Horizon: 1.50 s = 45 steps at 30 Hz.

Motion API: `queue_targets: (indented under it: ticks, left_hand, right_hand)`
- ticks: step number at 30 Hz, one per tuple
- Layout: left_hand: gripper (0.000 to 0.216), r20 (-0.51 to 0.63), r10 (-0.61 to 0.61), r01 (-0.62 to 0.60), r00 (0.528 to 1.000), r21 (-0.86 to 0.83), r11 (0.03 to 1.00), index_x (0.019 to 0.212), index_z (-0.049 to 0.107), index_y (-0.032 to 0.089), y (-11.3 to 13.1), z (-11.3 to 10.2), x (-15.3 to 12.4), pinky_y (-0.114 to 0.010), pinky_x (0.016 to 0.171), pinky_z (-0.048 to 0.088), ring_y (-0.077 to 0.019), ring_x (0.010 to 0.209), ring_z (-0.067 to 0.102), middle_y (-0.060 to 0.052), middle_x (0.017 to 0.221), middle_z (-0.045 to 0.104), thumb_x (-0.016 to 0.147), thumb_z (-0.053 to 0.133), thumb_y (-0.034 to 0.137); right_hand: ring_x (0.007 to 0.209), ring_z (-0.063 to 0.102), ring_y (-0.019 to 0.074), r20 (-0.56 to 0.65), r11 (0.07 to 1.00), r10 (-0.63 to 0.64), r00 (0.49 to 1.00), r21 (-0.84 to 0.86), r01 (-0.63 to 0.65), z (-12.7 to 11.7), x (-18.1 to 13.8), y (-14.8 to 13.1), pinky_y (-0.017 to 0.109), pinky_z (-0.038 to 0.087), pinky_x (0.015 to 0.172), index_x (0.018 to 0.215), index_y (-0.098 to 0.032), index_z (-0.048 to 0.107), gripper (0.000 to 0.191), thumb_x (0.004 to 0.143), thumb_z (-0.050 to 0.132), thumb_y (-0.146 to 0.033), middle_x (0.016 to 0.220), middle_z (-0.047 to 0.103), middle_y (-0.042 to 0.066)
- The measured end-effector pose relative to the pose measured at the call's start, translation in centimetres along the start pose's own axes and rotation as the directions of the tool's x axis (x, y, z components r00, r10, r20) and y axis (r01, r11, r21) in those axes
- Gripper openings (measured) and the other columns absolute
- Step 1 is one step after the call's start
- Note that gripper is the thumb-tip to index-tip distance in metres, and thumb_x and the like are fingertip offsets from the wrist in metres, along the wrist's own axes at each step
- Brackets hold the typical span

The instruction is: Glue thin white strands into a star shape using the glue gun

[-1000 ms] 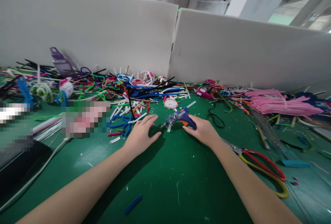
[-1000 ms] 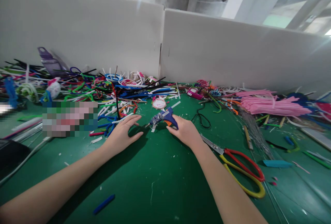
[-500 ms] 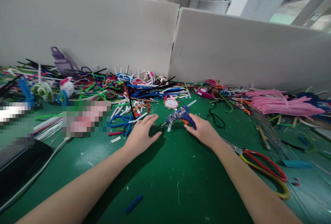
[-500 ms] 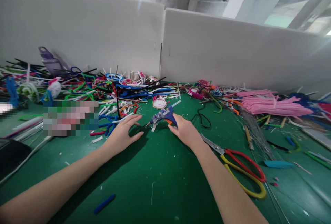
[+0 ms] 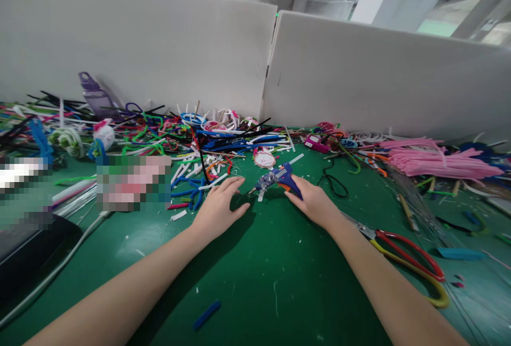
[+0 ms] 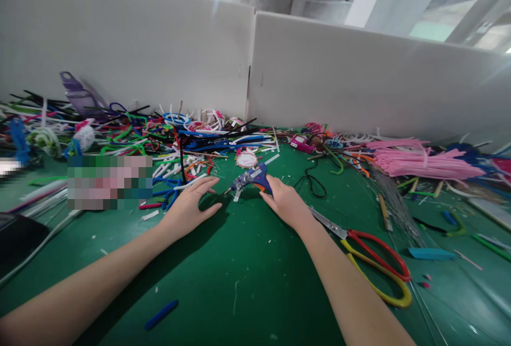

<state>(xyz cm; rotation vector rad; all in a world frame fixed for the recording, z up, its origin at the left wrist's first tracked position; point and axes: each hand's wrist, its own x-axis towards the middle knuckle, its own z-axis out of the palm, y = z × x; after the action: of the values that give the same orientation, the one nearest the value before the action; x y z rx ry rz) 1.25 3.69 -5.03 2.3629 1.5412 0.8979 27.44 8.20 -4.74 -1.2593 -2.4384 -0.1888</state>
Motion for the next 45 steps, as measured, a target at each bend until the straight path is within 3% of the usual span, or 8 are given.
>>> queue_targets:
  ticks: [45]
  left_hand:
    - [0.049, 0.006, -0.006, 0.006, 1.000, -0.005, 1.000, 0.126, 0.039, 0.022, 0.15, -0.09, -0.04, -0.037, 0.089, 0.045, -0.0177, 0.092, 0.059, -0.007, 0.129, 0.044, 0.080, 0.052, 0.034]
  right_hand:
    - [0.095, 0.061, 0.0293, -0.075, 0.998, -0.061, 0.995, -0.035, 0.059, -0.18, -0.09, -0.06, 0.043, 0.053, 0.074, 0.120, -0.004, 0.049, 0.047, 0.088, 0.038, -0.035, 0.109, 0.061, 0.020]
